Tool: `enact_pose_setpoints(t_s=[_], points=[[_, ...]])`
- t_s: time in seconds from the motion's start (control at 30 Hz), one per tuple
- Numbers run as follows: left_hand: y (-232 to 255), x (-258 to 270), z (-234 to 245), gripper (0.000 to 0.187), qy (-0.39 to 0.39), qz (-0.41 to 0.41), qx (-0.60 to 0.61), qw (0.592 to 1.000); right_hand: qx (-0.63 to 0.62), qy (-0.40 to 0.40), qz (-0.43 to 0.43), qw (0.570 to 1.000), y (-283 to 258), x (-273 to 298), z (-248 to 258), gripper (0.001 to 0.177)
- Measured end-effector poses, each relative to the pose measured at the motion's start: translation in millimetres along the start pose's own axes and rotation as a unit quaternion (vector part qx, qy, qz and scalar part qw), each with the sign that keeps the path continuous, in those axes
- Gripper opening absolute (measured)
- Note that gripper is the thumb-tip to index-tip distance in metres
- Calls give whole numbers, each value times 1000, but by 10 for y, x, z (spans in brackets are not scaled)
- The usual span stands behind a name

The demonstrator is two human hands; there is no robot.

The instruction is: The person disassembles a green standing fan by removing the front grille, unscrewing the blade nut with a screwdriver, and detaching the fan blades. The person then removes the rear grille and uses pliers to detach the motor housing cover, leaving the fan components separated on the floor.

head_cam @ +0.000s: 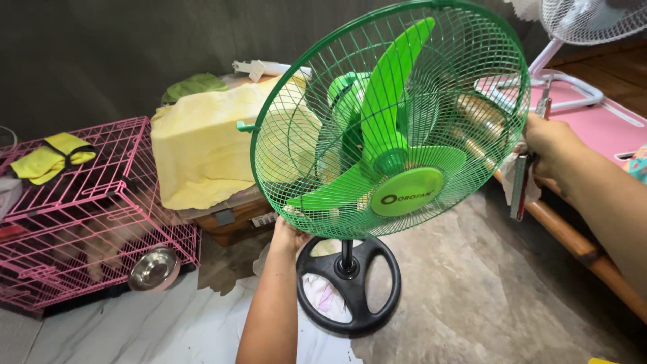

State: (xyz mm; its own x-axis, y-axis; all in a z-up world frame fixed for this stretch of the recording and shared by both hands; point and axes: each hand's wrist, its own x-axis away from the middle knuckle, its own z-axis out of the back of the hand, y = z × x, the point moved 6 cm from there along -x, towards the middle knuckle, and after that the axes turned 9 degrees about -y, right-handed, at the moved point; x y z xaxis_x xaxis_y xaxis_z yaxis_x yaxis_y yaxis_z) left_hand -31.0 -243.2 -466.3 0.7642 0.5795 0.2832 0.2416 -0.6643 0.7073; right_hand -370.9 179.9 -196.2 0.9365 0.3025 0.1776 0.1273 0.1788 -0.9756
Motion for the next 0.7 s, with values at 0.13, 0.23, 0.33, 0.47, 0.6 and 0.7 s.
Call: enact_pose_setpoints(t_s=[0.13,0.23,0.33,0.47,0.6,0.7], points=[[-45,-73,-85,24,-82,-40,24,996,-13,-16,9,1000,1,140,-58,35],[-84,-118,-89,31,-11,-49,142,989,-15,13,-8,1000,-6,226,-87,39],[-55,-83,-20,34,32,-72,144,986,-10,16,-3,1000,-15,269,-111,43],[302,256,-1,30,-10,-150,33,988,30,25,26,999,-1,337,-133,46],[749,950,-230,65,34,-79,-19,996,7,28,87,996,-11,497,-169,45],[881,1465,-771,68,-26,-134,16,990,-12,49,113,992,18,673,-144,42]])
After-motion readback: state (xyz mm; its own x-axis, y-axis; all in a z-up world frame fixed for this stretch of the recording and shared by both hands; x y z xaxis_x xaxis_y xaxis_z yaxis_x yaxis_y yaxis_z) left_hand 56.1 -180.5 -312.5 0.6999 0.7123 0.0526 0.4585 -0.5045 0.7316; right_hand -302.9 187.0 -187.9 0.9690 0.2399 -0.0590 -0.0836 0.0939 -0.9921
